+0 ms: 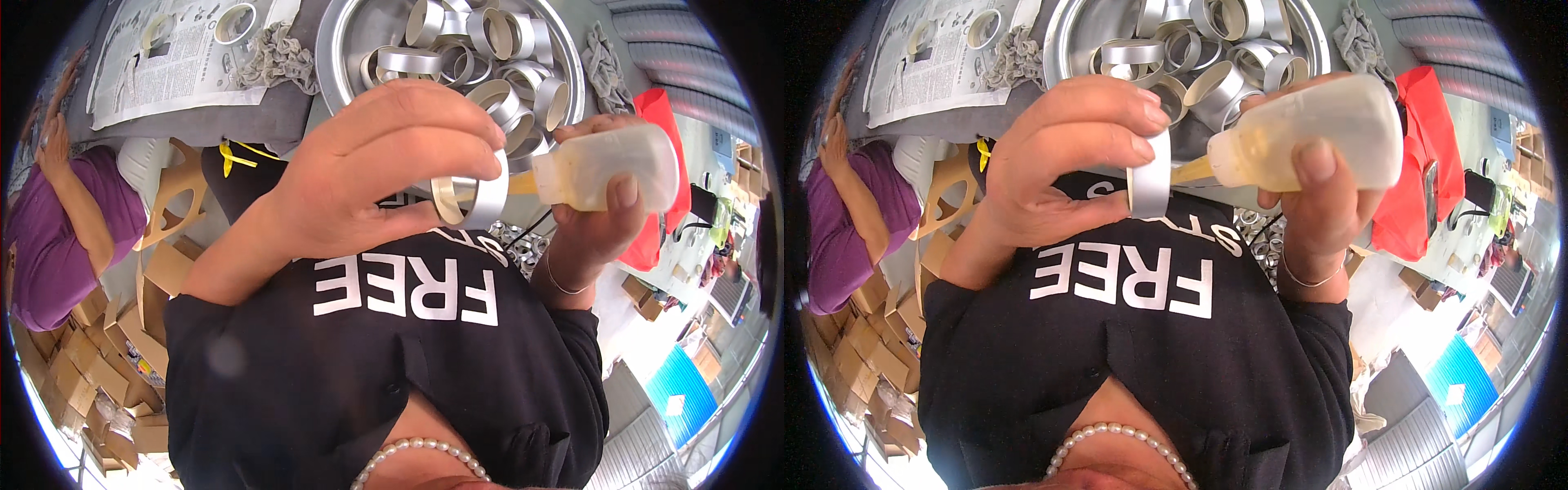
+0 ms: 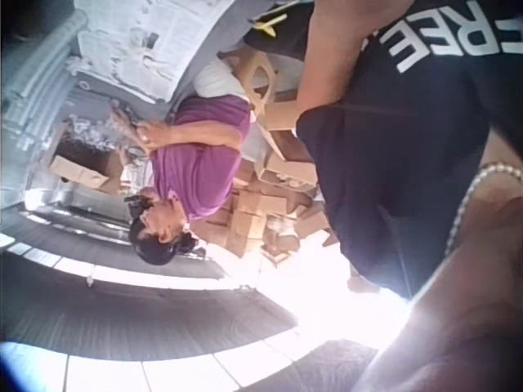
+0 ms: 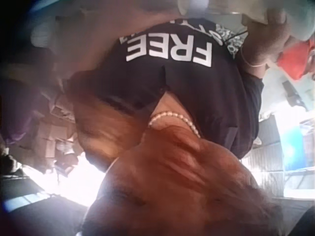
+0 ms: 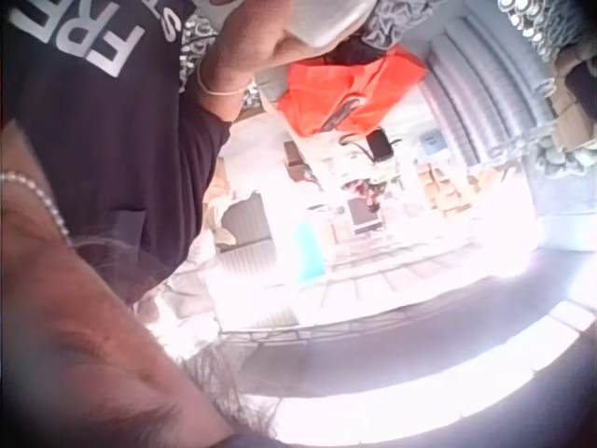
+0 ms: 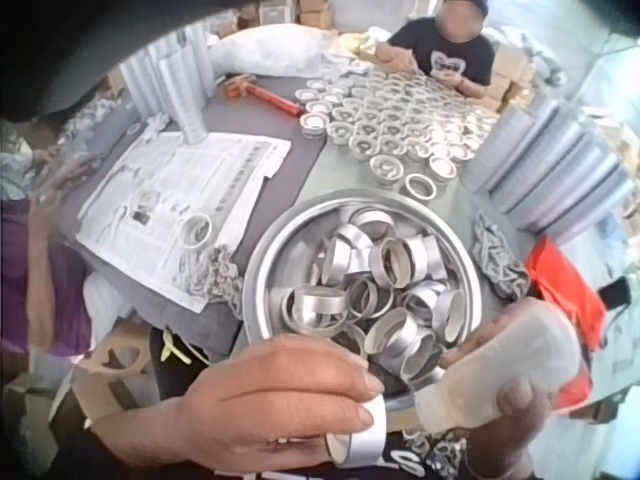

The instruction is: The person applies glue from a squeeze bottle to the inner edge of small silver metal rings. They pick up each ring from a metal tray, apply the adhesive, and place the ring back into the tray. Another person is visible in the background working with similar materials.

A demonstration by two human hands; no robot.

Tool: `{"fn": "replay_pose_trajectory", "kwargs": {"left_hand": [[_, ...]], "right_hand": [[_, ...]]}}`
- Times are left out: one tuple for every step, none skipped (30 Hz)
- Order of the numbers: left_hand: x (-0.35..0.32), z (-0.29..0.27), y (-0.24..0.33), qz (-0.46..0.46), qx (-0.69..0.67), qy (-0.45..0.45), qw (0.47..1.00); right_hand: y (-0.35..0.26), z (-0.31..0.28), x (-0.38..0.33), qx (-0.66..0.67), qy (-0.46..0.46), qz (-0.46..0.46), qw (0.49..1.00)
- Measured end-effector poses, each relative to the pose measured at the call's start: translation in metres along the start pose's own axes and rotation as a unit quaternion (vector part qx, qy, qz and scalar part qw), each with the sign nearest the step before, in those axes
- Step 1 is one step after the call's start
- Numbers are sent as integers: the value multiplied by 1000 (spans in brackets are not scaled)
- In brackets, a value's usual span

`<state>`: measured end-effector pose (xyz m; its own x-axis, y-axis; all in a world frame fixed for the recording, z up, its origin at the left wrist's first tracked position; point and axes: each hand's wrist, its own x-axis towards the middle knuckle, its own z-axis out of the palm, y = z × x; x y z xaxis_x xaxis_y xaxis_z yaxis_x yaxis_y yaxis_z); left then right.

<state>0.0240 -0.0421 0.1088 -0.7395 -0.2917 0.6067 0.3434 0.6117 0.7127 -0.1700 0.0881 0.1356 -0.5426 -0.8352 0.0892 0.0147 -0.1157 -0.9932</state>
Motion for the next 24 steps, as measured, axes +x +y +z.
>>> {"fn": "replay_pose_trajectory", "kwargs": {"left_hand": [[-1,0,-1,14,11,-2,1000],[-1,0,-3,32,18,-6,999],[0,0,-5,50,24,-11,998],[-1,1,-5,51,20,-8,998],[1,-1,-6,53,18,-8,998],[0,2,-3,37,6,-1,999],[-1,3,-2,13,1,10,1000],[-2,3,0,-12,-2,20,1000],[-3,-4,-2,-63,46,36,996],[-3,-14,-5,-113,94,53,988],[-5,-23,-10,-162,136,72,975],[-10,-38,-23,-185,226,96,951],[-15,-58,-39,-208,312,120,919],[-21,-85,-57,-198,395,158,883],[-25,-102,-68,-189,474,196,837],[-21,-102,-68,-182,476,196,838],[-13,-104,-65,-175,480,198,837],[-9,-105,-62,-168,484,199,835],[-4,-92,-59,-182,425,135,876],[2,-68,-53,-198,362,70,908],[9,-46,-53,-210,295,5,932],[10,-28,-56,-206,297,-10,932],[10,-12,-60,-201,298,-26,933],[9,-3,-62,-196,299,-41,933]], "right_hand": [[4,0,4,22,-3,26,999],[6,0,7,40,-1,49,998],[8,-1,10,58,1,72,996],[10,-5,13,123,-35,119,985],[14,-10,17,192,-71,159,966],[18,-14,20,260,-108,198,939],[21,-15,22,292,-70,219,928],[26,-14,24,326,-35,239,914],[30,-13,25,360,0,260,896],[33,-12,27,316,36,226,921],[35,-14,27,322,47,202,924],[36,-18,28,326,59,176,927],[36,-24,29,328,74,152,929],[36,-31,29,345,71,146,925],[37,-35,28,351,72,138,923],[39,-39,27,357,74,131,922],[40,-40,27,364,73,123,920],[40,-41,27,366,61,119,921],[41,-41,28,367,50,115,922],[41,-39,27,367,36,115,922],[41,-38,27,373,40,112,920],[41,-34,27,379,42,110,918],[39,-32,27,385,45,107,915],[36,-32,27,388,44,109,914]]}}
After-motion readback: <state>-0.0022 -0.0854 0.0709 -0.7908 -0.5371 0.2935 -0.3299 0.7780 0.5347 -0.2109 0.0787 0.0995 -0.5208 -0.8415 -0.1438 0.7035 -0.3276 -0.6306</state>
